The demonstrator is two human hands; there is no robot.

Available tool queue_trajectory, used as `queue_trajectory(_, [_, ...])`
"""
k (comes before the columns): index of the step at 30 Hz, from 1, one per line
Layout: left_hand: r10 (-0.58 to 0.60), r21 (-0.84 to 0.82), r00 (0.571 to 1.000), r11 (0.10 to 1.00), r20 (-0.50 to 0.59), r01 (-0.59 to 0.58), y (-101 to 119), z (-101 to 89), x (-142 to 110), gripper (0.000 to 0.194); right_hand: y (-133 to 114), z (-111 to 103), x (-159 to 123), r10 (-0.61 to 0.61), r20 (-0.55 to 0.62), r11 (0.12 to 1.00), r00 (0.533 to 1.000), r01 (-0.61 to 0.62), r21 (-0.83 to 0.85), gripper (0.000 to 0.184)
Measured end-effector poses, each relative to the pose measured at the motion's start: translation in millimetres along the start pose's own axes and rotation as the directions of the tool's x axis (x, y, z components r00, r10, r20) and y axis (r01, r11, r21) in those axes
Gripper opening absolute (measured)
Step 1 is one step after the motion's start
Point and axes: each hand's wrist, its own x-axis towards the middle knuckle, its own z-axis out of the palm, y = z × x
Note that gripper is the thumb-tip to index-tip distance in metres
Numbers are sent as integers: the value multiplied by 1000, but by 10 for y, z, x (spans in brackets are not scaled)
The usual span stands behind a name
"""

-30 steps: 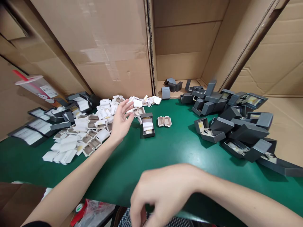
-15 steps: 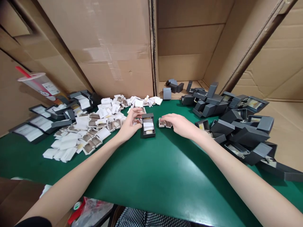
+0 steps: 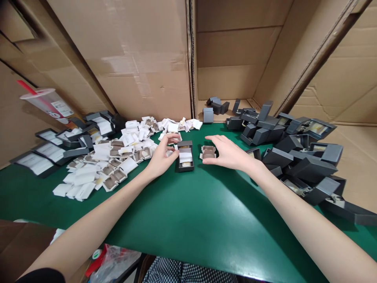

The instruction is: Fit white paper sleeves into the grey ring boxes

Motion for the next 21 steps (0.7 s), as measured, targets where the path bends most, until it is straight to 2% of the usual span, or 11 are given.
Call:
queue_trajectory(2, [30,40,999,999,-20,-29,26,-11,-1,44,21,38,6,31,51,1000,998,-31,-3,80])
queue_trajectory(5, [105,90,994,991,-34,-101,65,-24,-5,46,32,48,20,40,41,999,998,-40,-4,65])
queue_trajectory(8, [209,139,974,971,-84,-196,88,-30,-5,44,-7,11,21,-43,-59,999,997,43,-1,47])
queue_trajectory(11, [305,163,936,947,-175,-278,111,-25,-5,36,-81,-39,5,-182,-204,982,962,189,16,32])
queue_trajectory(13, [341,132,914,939,-221,-319,143,-17,-11,30,-139,-69,-9,-282,-321,955,904,298,-1,27])
queue_trajectory(16, [340,17,910,938,-236,-346,227,-4,-37,24,-235,-102,-31,-428,-458,896,779,432,-103,29])
queue_trajectory(21, [312,-223,946,919,-89,-324,363,-9,-86,24,-409,-94,-88,-599,-579,792,553,517,-325,44])
